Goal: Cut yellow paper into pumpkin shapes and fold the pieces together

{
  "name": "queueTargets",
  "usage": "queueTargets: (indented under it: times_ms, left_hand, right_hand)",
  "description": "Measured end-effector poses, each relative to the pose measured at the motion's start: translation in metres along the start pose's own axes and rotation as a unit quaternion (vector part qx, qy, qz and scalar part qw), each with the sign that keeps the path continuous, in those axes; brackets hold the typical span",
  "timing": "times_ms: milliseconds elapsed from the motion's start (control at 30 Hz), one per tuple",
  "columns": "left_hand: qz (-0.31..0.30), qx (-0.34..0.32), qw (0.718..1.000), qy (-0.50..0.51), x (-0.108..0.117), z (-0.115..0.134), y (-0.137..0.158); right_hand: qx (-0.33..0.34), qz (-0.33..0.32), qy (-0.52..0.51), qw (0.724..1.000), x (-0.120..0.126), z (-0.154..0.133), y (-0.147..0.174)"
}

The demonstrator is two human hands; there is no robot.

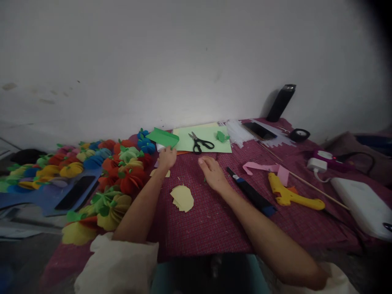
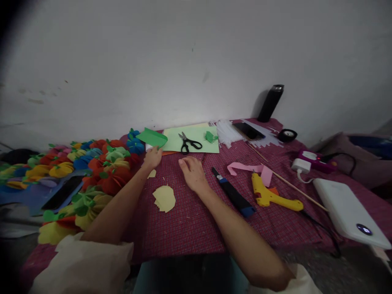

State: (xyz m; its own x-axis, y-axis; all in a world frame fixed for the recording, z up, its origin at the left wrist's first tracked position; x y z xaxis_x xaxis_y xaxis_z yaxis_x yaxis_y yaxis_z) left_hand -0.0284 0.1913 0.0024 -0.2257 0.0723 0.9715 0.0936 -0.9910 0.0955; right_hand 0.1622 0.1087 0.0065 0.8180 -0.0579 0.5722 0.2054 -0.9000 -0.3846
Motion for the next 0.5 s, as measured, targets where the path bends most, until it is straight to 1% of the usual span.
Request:
queueTargets:
  times_ms: [100, 167, 300, 400, 500]
  left_hand:
    - [0.004, -0.001, 1.000, 0.001, -0.006, 0.001, 0.002]
    - [0.007, -0.016, 1.000, -0.004, -0.003, 0.002, 0.003]
    - [0.031, -0.062, 0.997, -0.023, 0.021, -0.002, -0.001]
    - [0.034, -0.060, 0.997, -0.037, 0.041, -0.015, -0.007]
    - [0.032, -0.046, 0.997, -0.058, 0.047, -0.029, -0.012]
  right_hand:
    - [0.000, -0.028, 0.008, 1.000, -0.003, -0.001, 0.001]
    - [-0.002, -0.041, 0.015, 0.999, -0.006, 0.000, 0.002]
    - [-0.004, -0.059, 0.028, 0.998, -0.009, 0.000, 0.003]
    - [0.000, -0.078, 0.036, 0.996, -0.010, -0.001, 0.004]
    - [0.004, -0.098, 0.047, 0.994, -0.013, -0.002, 0.005]
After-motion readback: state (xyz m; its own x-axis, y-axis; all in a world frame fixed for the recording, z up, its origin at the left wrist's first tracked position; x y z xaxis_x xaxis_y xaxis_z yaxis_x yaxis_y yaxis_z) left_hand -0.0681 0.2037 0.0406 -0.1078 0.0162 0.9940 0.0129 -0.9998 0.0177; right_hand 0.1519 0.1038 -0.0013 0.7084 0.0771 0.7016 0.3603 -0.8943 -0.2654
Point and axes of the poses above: each hand's wrist, its own y-axis away from the middle knuckle, its own x-axis out of the back of the hand, z = x × y, the point moved 4 cm from there along -y, towards the middle knuckle, and after that the axes turned 8 degrees about -z, right-handed, at the moved point
